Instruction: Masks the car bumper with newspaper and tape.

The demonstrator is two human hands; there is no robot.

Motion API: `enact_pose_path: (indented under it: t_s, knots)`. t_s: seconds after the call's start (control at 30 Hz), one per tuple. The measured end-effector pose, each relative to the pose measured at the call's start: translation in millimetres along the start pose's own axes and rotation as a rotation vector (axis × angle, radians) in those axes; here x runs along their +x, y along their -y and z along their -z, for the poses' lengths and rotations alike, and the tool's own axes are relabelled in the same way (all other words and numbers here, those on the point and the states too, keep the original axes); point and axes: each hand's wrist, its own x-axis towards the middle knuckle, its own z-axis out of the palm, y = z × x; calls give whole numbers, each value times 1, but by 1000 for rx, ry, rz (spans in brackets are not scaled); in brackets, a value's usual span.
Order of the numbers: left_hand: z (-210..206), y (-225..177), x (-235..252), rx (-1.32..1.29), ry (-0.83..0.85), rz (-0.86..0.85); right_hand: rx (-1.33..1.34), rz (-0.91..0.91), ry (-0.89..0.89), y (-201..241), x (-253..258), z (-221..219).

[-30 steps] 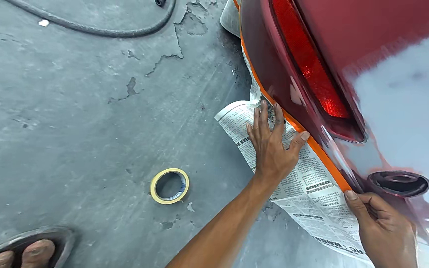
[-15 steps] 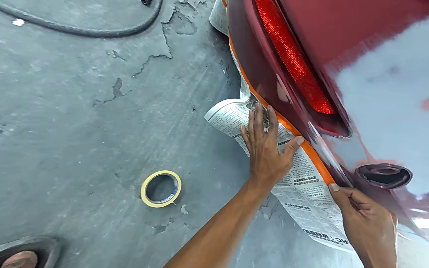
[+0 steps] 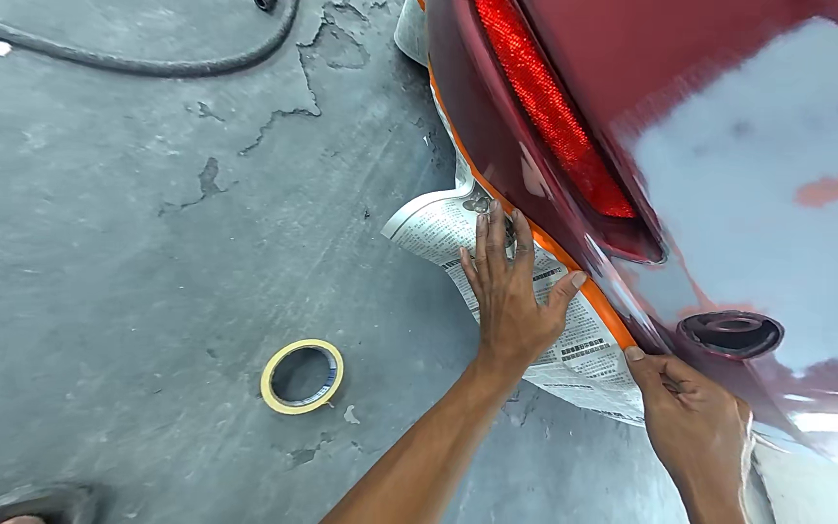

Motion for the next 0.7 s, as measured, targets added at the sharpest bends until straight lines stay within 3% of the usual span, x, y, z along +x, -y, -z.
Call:
enact_pose_path:
  t_s: [0.27,0.7]
  knots:
    - [2,-8,-5,37,64,-24,-49,-2,-30,-3,-1,-3]
    - [-3,-14,-11,127,-8,-89,-106,-16,-82,-1,-1,-7]
